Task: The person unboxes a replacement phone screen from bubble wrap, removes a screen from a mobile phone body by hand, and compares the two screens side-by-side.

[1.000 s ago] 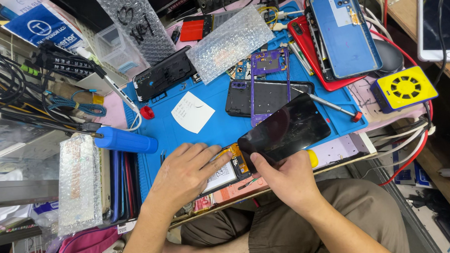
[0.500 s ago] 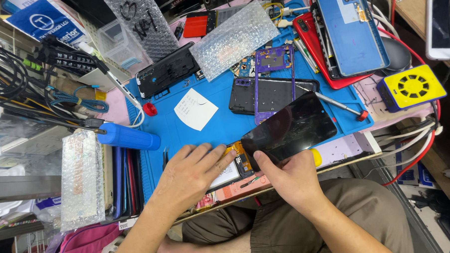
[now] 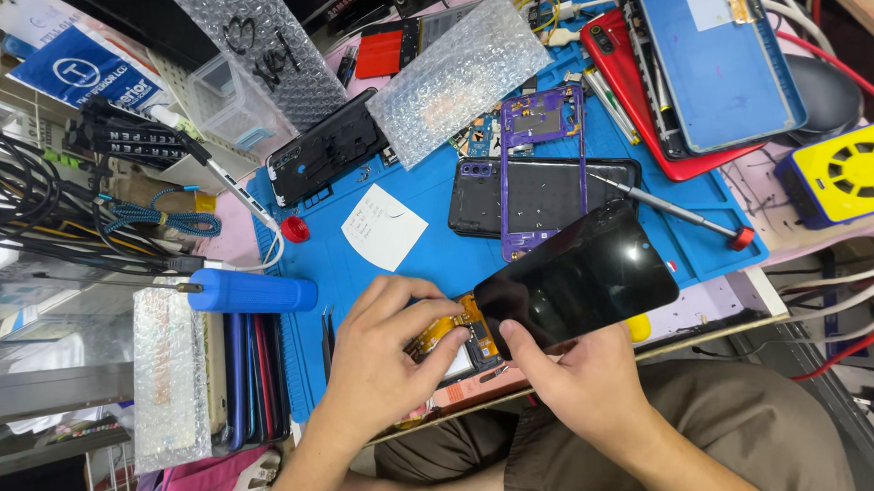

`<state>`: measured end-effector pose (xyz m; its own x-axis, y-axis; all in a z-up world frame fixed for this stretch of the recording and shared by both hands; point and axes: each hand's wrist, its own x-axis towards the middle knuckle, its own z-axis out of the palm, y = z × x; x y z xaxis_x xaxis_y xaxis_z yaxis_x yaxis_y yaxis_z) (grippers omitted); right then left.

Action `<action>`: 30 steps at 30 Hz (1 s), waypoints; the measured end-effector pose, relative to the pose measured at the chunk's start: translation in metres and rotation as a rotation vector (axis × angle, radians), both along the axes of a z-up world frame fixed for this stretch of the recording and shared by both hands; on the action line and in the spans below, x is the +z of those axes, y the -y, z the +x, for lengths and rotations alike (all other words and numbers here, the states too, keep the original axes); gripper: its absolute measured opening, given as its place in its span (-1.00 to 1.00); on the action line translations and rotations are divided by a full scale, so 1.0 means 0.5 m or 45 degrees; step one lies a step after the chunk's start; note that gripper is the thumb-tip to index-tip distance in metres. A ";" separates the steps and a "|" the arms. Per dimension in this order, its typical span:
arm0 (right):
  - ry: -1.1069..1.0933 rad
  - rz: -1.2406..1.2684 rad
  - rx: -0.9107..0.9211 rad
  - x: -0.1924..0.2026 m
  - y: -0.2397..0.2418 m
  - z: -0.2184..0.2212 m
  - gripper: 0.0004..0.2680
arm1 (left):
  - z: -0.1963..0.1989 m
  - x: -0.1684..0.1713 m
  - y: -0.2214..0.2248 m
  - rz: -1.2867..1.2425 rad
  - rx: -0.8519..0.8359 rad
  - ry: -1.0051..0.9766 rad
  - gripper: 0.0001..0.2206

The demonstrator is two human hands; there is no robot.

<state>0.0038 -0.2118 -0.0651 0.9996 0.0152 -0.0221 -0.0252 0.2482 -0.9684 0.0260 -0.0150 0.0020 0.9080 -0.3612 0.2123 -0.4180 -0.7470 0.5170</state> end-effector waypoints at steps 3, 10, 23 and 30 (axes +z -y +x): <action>0.040 -0.133 -0.028 -0.006 0.004 0.000 -0.88 | 0.000 -0.002 -0.004 -0.013 0.001 -0.016 -0.87; -0.074 -0.135 -0.041 -0.018 0.007 -0.008 -0.89 | -0.010 -0.016 -0.025 -0.176 0.024 -0.126 -0.88; -0.079 -0.193 -0.120 -0.008 0.005 -0.002 -0.74 | -0.014 -0.032 -0.044 -0.301 -0.023 -0.107 -0.90; 0.049 -0.494 -0.122 -0.008 0.014 0.002 -0.65 | -0.013 -0.037 -0.052 -0.352 -0.030 -0.087 -0.92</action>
